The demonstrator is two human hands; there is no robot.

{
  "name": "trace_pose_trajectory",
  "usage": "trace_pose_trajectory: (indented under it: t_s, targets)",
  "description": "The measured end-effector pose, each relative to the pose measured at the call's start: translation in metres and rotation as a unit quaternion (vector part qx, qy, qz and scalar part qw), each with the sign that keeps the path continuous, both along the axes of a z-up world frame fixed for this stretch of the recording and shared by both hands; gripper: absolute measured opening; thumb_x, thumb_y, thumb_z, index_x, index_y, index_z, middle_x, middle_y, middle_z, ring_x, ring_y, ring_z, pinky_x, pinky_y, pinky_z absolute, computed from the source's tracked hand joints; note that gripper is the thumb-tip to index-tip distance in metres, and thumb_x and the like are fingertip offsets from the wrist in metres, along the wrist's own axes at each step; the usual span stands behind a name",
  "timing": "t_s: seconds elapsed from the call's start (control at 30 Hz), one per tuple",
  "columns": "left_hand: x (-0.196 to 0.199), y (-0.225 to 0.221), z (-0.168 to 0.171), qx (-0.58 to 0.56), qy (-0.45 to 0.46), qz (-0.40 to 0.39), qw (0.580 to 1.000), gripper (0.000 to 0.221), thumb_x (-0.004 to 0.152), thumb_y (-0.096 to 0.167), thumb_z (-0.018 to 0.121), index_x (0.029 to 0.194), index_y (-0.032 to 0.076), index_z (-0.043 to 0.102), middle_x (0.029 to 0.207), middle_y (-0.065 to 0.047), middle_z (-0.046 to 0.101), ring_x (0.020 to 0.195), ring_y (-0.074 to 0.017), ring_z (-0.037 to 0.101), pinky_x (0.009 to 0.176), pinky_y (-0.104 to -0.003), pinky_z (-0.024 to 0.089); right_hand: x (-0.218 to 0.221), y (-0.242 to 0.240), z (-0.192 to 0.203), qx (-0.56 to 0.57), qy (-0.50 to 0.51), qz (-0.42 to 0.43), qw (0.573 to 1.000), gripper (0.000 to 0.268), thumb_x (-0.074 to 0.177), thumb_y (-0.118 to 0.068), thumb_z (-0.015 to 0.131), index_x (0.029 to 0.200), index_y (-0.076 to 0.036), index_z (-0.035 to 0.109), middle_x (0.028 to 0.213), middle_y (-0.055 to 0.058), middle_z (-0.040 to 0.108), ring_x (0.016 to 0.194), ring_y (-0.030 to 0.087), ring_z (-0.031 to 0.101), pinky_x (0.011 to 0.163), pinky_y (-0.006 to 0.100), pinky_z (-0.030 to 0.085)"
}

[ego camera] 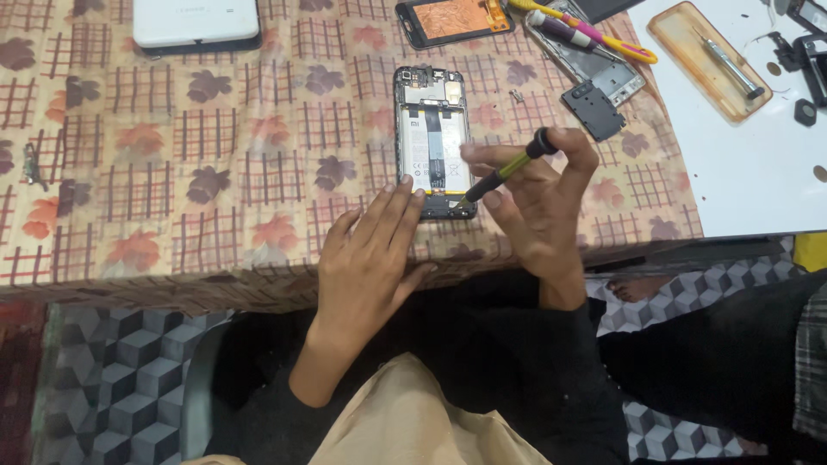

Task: The person assembles a smartphone by placing the battery into the chassis, connecting the motherboard, and securing components with screws. The person uses a screwdriver and a toothbrush to clean and tighten parts during the process.

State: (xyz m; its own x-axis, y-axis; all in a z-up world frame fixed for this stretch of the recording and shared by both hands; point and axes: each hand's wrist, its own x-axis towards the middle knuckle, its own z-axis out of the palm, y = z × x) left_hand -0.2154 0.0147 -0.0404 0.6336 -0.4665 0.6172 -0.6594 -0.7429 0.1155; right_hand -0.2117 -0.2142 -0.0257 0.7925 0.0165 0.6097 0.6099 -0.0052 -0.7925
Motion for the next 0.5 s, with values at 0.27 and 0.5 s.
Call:
trace_pose_trajectory:
  t_s: [0.27, 0.5]
  targets:
    - [-0.001, -0.001, -0.003, -0.003, -0.007, 0.009, 1.000, 0.085, 0.071, 0.047, 0.083, 0.142, 0.011, 0.057, 0.150, -0.004, 0.055, 0.135, -0.0170, 0.053, 0.100, -0.040, 0.043, 0.017, -0.009, 0.000, -0.090, -0.103, -0.107, 0.985, 0.089, 0.078, 0.010, 0.085, 0.139, -0.020, 0.026, 0.104, 0.020, 0.065, 0.095, 0.029, 0.074, 0.081, 0.039, 0.068]
    - [0.001, -0.002, -0.006, -0.025, -0.011, 0.007, 1.000, 0.082, 0.072, 0.045, 0.084, 0.142, 0.011, 0.058, 0.151, -0.004, 0.055, 0.134, -0.0171, 0.055, 0.100, -0.038, 0.043, 0.012, -0.010, -0.001, -0.102, -0.123, 0.016, 0.987, 0.071, 0.093, 0.006, 0.073, 0.133, -0.023, 0.022, 0.108, 0.022, 0.070, 0.105, 0.031, 0.076, 0.088, 0.041, 0.068]
